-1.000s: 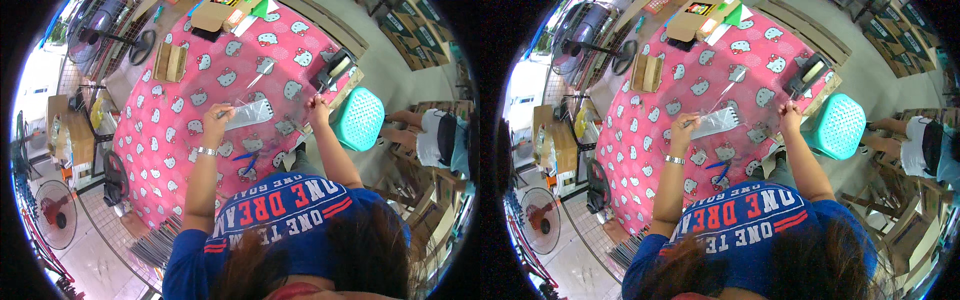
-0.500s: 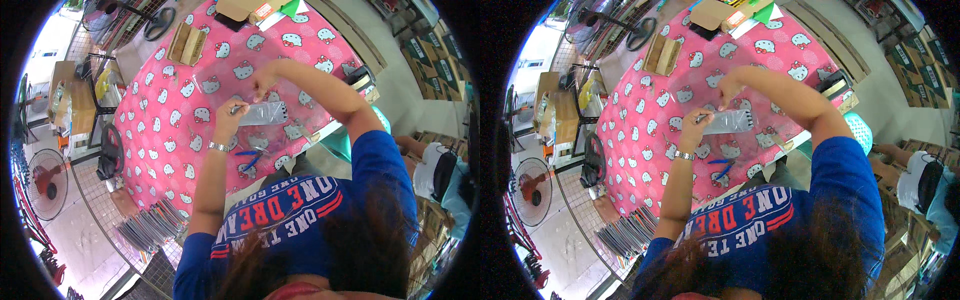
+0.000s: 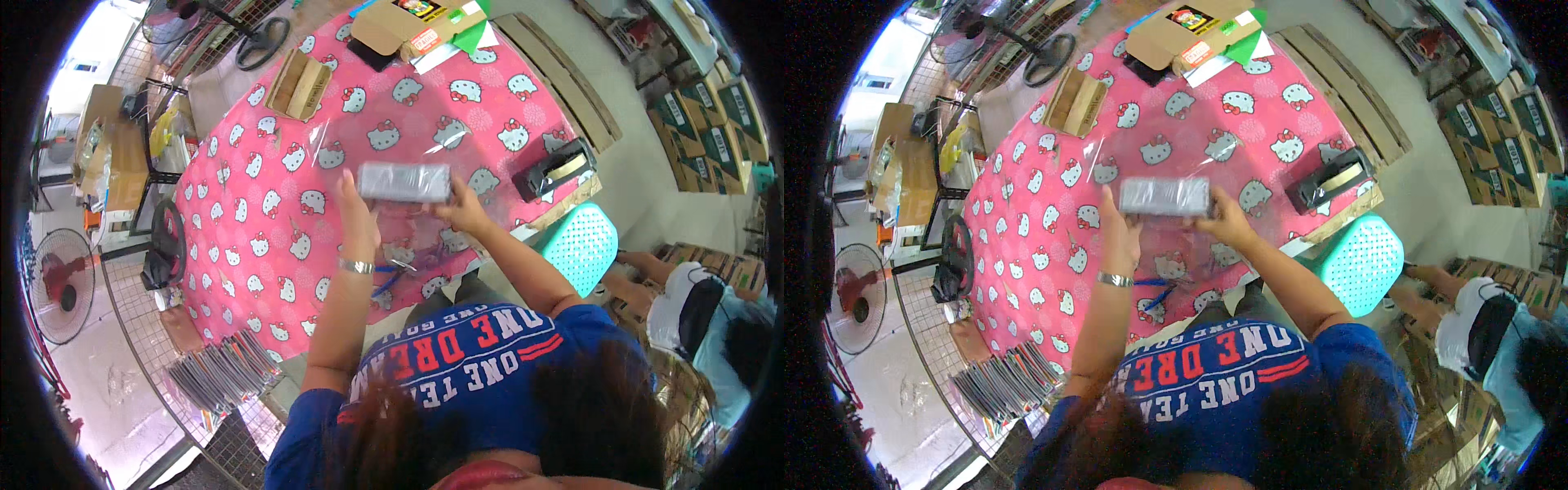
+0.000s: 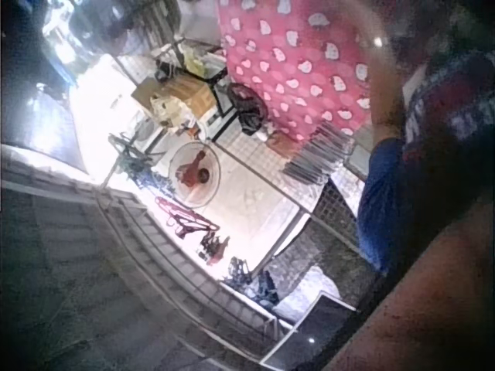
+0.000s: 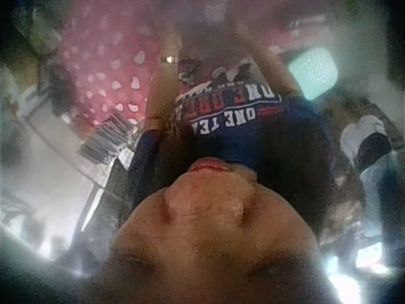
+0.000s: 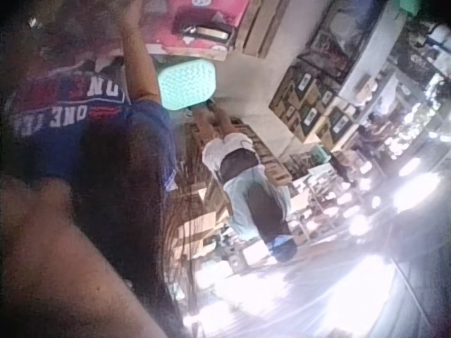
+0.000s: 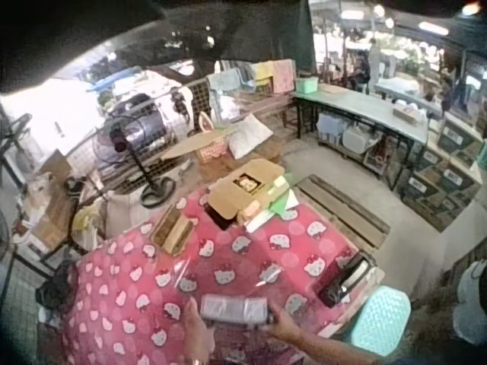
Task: The person sorts several notebooks with various cover designs on a table, places them into clear plastic bags one by one, and uses a tape dispenser to seal each bag.
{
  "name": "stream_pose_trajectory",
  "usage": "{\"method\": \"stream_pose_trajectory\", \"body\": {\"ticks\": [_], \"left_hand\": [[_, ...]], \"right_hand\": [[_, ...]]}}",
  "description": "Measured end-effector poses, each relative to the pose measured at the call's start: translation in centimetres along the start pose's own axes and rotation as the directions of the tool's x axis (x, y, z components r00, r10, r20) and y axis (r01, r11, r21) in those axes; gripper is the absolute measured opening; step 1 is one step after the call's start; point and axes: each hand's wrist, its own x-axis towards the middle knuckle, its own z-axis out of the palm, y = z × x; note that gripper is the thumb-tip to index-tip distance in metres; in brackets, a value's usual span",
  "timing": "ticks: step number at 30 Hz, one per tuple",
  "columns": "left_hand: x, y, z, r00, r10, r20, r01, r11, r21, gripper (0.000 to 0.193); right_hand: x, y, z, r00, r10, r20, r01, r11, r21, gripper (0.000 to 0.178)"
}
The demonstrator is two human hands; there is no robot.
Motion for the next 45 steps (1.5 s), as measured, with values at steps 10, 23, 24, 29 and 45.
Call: {"method": "stream_pose_trajectory", "body": {"ticks": [10,23,24,29,45], "left_hand": [[-1.7,3.3,-7.5,0.951,0.239,0.196,-0.273,0.946,0.172,0.045],[-20.5,8.8,-40.4,0.325,0.824,-0.464,-0.357,0.562,0.746,0.031],[-23.9,11.7,-43.2,0.137,0.820,-0.555,-0.250,0.571,0.782,0.033],[-29.8,22.6,-55.4,-0.440,0.812,-0.383,0.006,0.429,0.903,0.042],[-30.9,23.1,-66.9,0.574,0.133,-0.808,0.179,0.942,0.283,0.077]], "right_hand": [[17.3,3.8,-18.1,0.329,0.401,-0.855,-0.112,0.916,0.386,0.095],[25.1,7.7,-15.3,0.404,-0.166,-0.900,-0.583,0.711,-0.393,0.061],[25.9,5.1,-10.3,0.358,-0.372,-0.856,-0.586,0.625,-0.516,0.058],[19.9,-9.0,21.4,0.829,-0.554,0.080,0.458,0.589,-0.666,0.045],[-15.0,-22.0,65.2,0.145,0.033,0.989,-0.355,0.935,0.021,0.096]]}}
